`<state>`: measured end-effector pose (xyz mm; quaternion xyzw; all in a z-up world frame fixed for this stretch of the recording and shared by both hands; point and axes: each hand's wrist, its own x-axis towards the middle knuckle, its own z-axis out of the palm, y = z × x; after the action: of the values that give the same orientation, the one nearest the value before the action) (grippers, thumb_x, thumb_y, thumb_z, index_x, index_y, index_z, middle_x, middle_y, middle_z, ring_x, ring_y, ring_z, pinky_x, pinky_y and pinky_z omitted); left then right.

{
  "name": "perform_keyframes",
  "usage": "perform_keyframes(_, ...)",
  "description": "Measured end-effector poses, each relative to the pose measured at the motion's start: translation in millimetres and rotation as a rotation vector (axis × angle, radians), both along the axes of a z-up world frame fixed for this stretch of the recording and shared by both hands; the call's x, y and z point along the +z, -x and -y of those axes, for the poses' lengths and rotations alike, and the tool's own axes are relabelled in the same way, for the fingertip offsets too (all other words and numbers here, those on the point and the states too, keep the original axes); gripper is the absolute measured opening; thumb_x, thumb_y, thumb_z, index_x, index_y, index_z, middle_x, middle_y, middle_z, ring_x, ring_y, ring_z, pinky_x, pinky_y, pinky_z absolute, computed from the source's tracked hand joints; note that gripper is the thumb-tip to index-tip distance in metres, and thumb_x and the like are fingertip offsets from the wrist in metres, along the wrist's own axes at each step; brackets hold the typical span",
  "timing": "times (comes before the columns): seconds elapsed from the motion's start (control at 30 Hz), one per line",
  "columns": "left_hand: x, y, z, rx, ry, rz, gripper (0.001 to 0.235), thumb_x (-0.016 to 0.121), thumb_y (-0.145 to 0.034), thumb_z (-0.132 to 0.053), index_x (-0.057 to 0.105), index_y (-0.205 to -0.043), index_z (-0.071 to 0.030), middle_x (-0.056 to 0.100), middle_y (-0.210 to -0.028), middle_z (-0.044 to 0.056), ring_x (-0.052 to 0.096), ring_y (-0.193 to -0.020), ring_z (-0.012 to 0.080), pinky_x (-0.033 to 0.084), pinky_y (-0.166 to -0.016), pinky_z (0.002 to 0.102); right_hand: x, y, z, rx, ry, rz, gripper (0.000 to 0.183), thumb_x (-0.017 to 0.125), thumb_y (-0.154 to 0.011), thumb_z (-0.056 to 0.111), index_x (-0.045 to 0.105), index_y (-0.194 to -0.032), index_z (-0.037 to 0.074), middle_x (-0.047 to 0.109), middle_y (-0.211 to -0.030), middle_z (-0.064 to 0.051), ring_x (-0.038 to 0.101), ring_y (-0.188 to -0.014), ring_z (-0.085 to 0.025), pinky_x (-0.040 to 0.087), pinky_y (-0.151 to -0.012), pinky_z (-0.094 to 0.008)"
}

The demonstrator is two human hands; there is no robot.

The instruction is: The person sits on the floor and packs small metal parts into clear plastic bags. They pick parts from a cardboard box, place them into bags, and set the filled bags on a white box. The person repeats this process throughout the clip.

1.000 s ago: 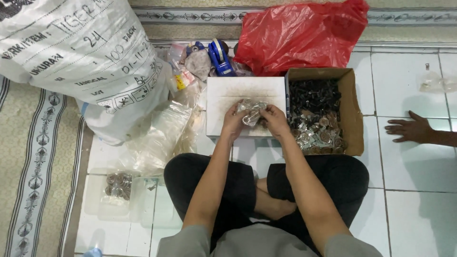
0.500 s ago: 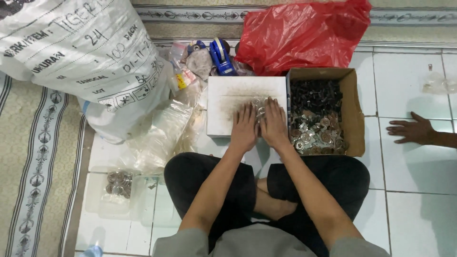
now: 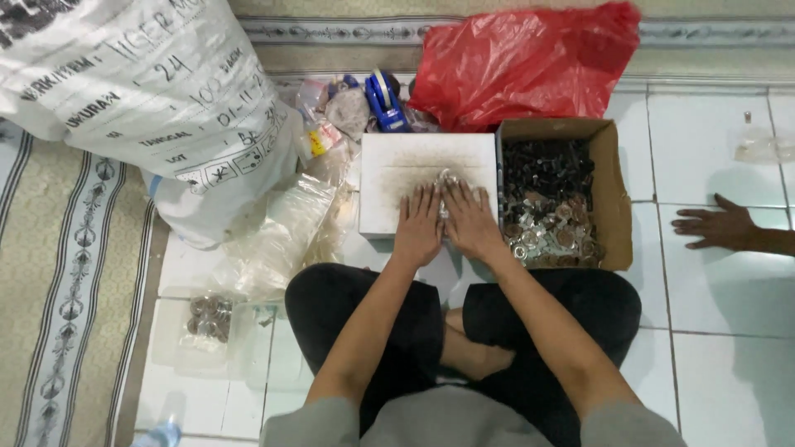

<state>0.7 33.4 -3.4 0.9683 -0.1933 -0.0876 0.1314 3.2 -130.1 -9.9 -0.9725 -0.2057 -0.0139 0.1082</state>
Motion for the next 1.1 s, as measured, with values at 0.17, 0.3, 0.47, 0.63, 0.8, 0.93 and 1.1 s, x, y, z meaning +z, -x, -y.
perform_keyframes(0.17,1.7,-7.6,1.5,0.196,0.192,0.038,0.071,0.035,-0.105,-0.046,0.025,-0.162,-0.006,0.024,-0.166,0.020,0.019,-0.155,0.0375,0.013,-0.125,0.058,6.7,-36.1,9.7,-0.229,-0.273,-0.103,0.059,0.033,-0.110,0.041,0.039,-0.158,0.007,0.043,-0.154,-0.022,0.042,-0.141,-0.040,0.033,-0.111,-0.058)
perform_keyframes(0.3,-57.3,-16.9,11.4,0.538,0.179,0.226,0.055,0.053,-0.100,-0.052,0.060,-0.132,-0.008,0.054,-0.117,0.009,0.052,-0.113,0.0289,0.041,-0.089,0.045,-38.6,-58.6,12.3,-0.448,-0.132,-0.073,0.052,0.059,-0.098,0.055,0.065,-0.131,0.015,0.055,-0.122,-0.006,0.053,-0.111,-0.025,0.044,-0.086,-0.043)
perform_keyframes(0.47,-34.0,-38.2,18.4,0.661,0.419,0.103,0.015,0.058,-0.095,-0.021,0.065,-0.101,-0.010,0.053,-0.101,0.007,0.055,-0.099,0.0289,0.043,-0.082,0.042,-35.6,-80.7,12.1,-0.527,-0.303,-0.162,0.030,0.069,-0.093,0.037,0.070,-0.108,0.012,0.058,-0.106,-0.008,0.057,-0.104,-0.032,0.047,-0.085,-0.046)
perform_keyframes(0.63,-23.6,-37.4,13.8,0.734,1.059,-0.266,0.025,0.052,-0.103,-0.025,0.061,-0.119,-0.008,0.063,-0.109,0.015,0.063,-0.105,0.0296,0.049,-0.089,0.044,-73.3,-89.7,41.9,-0.543,-0.837,-0.405,0.023,0.061,-0.107,0.030,0.064,-0.114,0.009,0.069,-0.082,-0.006,0.068,-0.073,-0.021,0.053,-0.067,-0.039)
perform_keyframes(0.8,62.4,-16.4,13.4,0.924,1.541,-0.481,0.065,0.072,-0.094,-0.024,0.048,-0.146,0.006,0.051,-0.141,0.035,0.051,-0.134,0.0424,0.043,-0.108,0.052,-30.3,-71.4,11.1,-0.624,-1.081,-0.496,0.049,0.077,-0.095,0.031,0.063,-0.131,0.001,0.076,-0.103,-0.017,0.071,-0.097,-0.023,0.056,-0.082,-0.038)
perform_keyframes(0.93,56.5,-9.7,6.9,1.052,1.783,-0.551,0.059,0.071,-0.097,-0.021,0.048,-0.141,0.011,0.053,-0.132,0.029,0.050,-0.123,0.0297,0.046,-0.101,0.049,-18.8,-64.5,-12.2,-0.603,-1.216,-0.544,0.051,0.078,-0.097,0.028,0.062,-0.138,0.002,0.074,-0.117,-0.016,0.068,-0.109,-0.024,0.055,-0.092,-0.037)
perform_keyframes(1.1,28.7,-12.3,-34.4,1.107,1.610,-0.459,0.049,0.067,-0.101,-0.031,0.060,-0.134,0.005,0.061,-0.127,0.026,0.059,-0.121,0.0334,0.054,-0.092,0.050,25.3,-55.3,-59.7,-0.518,-1.195,-0.418,0.039,0.080,-0.092,0.018,0.068,-0.128,0.008,0.069,-0.086,0.000,0.063,-0.076,-0.007,0.054,-0.061,-0.019)
